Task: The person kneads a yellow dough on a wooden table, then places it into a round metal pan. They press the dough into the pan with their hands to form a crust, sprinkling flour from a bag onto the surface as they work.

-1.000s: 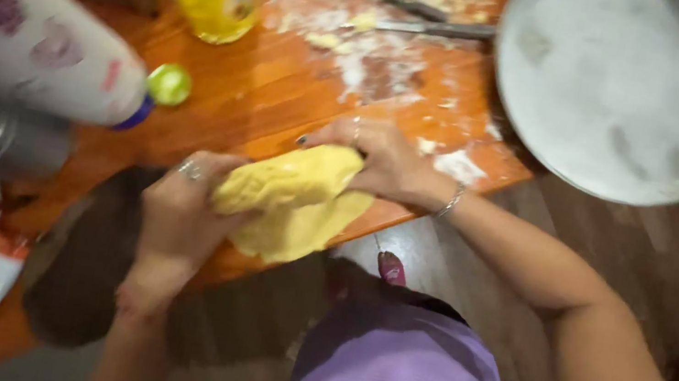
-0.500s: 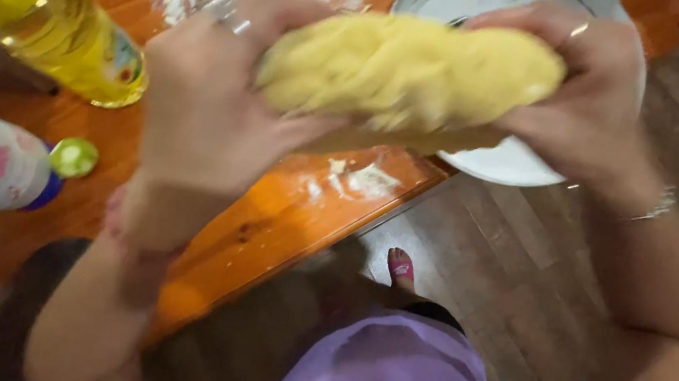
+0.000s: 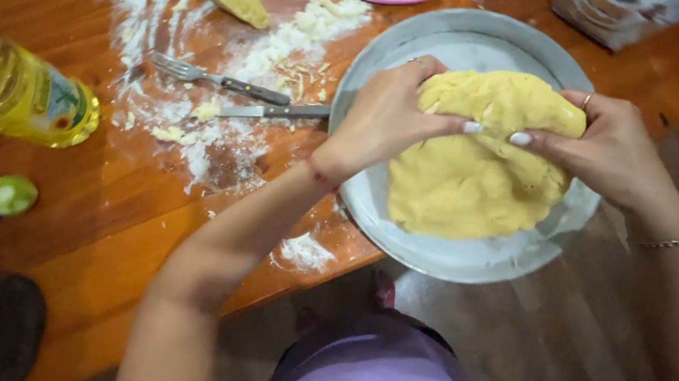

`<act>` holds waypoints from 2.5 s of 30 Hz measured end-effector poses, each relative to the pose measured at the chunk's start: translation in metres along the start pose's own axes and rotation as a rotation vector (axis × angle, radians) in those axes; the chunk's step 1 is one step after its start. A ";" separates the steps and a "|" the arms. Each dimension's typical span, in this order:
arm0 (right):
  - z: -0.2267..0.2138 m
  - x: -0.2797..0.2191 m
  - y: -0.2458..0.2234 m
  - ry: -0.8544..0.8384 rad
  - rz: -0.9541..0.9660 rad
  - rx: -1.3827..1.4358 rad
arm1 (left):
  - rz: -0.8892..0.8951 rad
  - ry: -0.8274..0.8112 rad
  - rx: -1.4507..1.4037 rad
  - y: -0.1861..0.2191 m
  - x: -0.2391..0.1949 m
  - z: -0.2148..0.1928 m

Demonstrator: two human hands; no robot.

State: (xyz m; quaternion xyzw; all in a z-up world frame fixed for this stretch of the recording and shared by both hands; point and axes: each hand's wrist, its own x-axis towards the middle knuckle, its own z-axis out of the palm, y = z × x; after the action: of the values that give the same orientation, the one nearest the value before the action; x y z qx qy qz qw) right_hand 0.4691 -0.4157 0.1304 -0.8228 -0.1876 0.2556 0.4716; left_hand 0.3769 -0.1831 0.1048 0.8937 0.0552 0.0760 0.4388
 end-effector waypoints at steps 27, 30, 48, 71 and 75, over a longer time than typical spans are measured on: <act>0.038 0.076 0.069 -0.089 -1.035 -1.102 | 0.098 0.346 0.428 -0.089 -0.052 0.033; 0.030 0.081 0.061 -0.157 -1.011 -1.075 | 0.074 0.414 0.426 -0.097 -0.048 0.034; 0.089 0.135 0.030 -0.355 -0.750 -1.198 | -0.001 0.739 0.695 -0.148 -0.017 0.041; 0.083 0.065 0.061 -0.366 -0.852 -0.888 | 0.009 0.860 0.625 -0.127 -0.023 0.032; 0.094 0.040 0.072 -0.260 -0.914 -1.046 | 0.013 0.875 0.601 -0.124 -0.022 0.030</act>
State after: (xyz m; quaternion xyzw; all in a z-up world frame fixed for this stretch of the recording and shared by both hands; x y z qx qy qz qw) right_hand 0.4492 -0.3643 0.0182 -0.7432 -0.6673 0.0046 0.0480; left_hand 0.3567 -0.1346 -0.0140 0.8650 0.2471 0.4255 0.0988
